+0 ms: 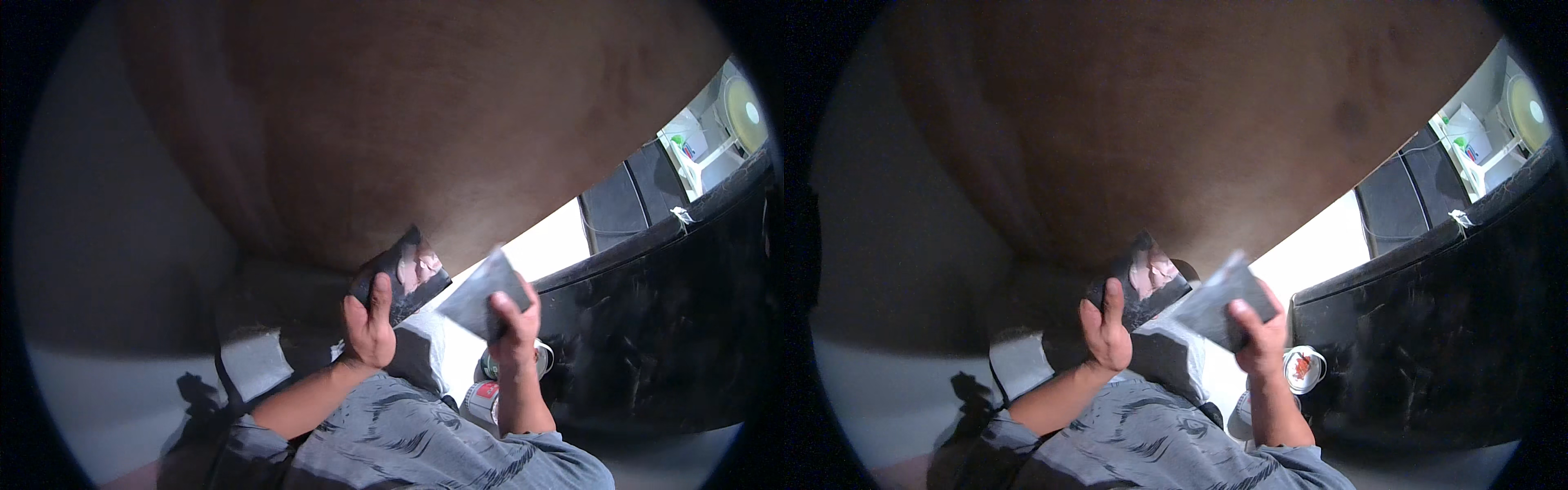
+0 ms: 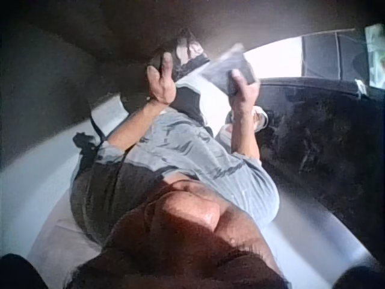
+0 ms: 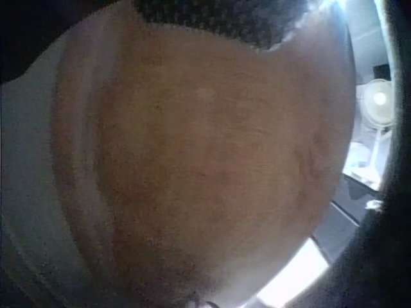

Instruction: The person scoops white wall compound from a can onto a small metal trowel and applies it to a wall corner. They use a second trowel to smooth the compound into the corner joint, repeatedly loading the tool and working the material into the seam.

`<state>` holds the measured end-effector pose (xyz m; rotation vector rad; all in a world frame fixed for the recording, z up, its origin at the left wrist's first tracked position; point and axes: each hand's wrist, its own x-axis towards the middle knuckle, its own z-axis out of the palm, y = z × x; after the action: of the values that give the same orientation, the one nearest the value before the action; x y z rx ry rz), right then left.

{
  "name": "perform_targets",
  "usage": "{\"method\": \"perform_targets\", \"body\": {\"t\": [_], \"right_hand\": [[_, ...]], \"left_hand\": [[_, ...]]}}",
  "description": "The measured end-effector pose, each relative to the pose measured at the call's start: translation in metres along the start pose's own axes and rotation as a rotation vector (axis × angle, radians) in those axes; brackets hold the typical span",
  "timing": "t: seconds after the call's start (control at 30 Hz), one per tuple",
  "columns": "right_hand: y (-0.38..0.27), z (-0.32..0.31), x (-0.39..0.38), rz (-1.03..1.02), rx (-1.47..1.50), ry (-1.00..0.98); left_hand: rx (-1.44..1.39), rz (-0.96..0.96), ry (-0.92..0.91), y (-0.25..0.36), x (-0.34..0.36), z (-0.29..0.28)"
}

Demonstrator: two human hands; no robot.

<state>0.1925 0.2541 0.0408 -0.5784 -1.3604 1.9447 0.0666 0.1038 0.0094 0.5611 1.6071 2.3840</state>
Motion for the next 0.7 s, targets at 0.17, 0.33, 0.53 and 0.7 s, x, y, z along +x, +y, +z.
{"method": "perform_targets", "body": {"t": [0.17,0.33,0.53,0.7], "right_hand": [[0.017,0.023,-0.012,0.137,0.109,-0.003],[0.003,0.019,0.008,-0.083,0.104,0.037],[-0.008,-0.014,0.014,-0.979,-0.726,-0.575],[0.008,-0.019,0.026,-1.017,-1.081,-0.596]], "left_hand": [[0.191,0.232,-0.140,-0.007,-0.007,0.008],[0.287,0.198,-0.204,-0.011,-0.021,0.001],[-0.595,-0.631,-0.067,-0.004,-0.006,0.004],[-0.669,-0.626,-0.250,-0.005,0.000,-0.003]]}}
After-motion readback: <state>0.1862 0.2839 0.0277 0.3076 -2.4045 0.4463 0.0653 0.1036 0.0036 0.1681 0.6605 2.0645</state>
